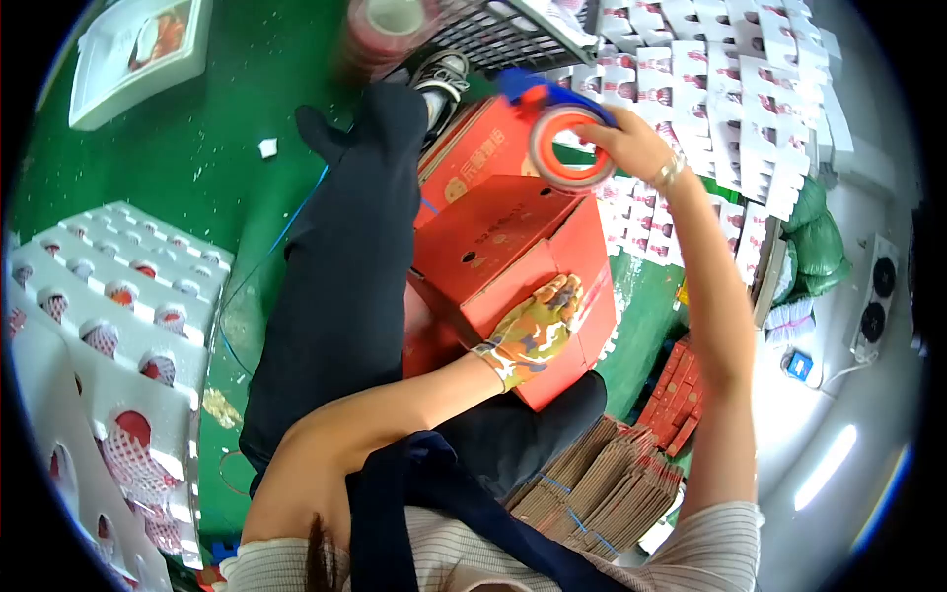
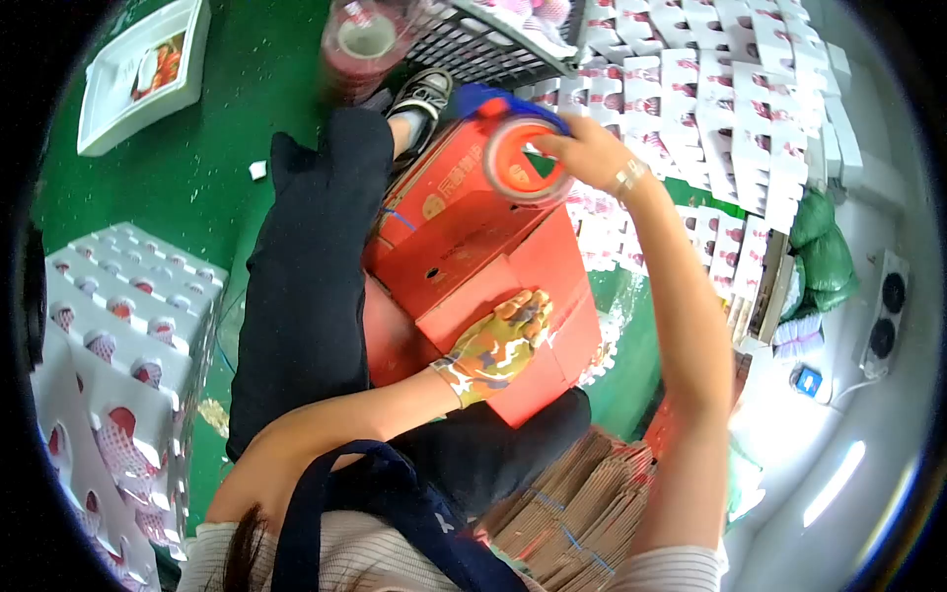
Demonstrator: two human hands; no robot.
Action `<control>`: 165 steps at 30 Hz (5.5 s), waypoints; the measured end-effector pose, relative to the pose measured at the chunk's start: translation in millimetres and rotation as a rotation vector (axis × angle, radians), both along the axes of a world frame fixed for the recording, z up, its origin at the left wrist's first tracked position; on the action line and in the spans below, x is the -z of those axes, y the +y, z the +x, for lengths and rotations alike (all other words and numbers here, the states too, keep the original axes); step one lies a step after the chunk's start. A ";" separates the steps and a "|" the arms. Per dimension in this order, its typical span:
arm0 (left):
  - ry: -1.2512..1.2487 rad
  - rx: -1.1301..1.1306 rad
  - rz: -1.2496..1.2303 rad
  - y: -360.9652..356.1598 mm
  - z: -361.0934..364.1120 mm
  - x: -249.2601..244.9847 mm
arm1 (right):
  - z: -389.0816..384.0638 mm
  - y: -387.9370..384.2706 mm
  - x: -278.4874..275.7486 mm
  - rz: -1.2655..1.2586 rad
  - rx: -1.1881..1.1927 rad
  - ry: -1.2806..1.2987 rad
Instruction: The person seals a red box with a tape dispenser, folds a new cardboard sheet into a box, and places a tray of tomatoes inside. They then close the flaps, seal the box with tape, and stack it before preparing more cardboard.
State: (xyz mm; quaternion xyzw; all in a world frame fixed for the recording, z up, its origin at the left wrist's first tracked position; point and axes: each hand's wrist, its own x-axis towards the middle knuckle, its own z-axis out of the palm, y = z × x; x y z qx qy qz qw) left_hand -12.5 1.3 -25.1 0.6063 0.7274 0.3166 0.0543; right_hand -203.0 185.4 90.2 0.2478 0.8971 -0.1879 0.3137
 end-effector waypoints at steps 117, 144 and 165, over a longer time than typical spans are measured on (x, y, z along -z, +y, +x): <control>-0.118 0.049 0.024 -42.7 -3.1 -4.9 | 122.7 -62.8 -71.4 0.143 -0.188 0.046; -0.147 0.004 -0.042 -40.4 12.2 -1.3 | -54.4 -44.3 124.4 -0.079 -0.593 -1.076; -0.151 0.017 -0.016 -35.0 4.2 3.0 | -1.5 -47.7 17.6 -0.061 -0.452 -0.674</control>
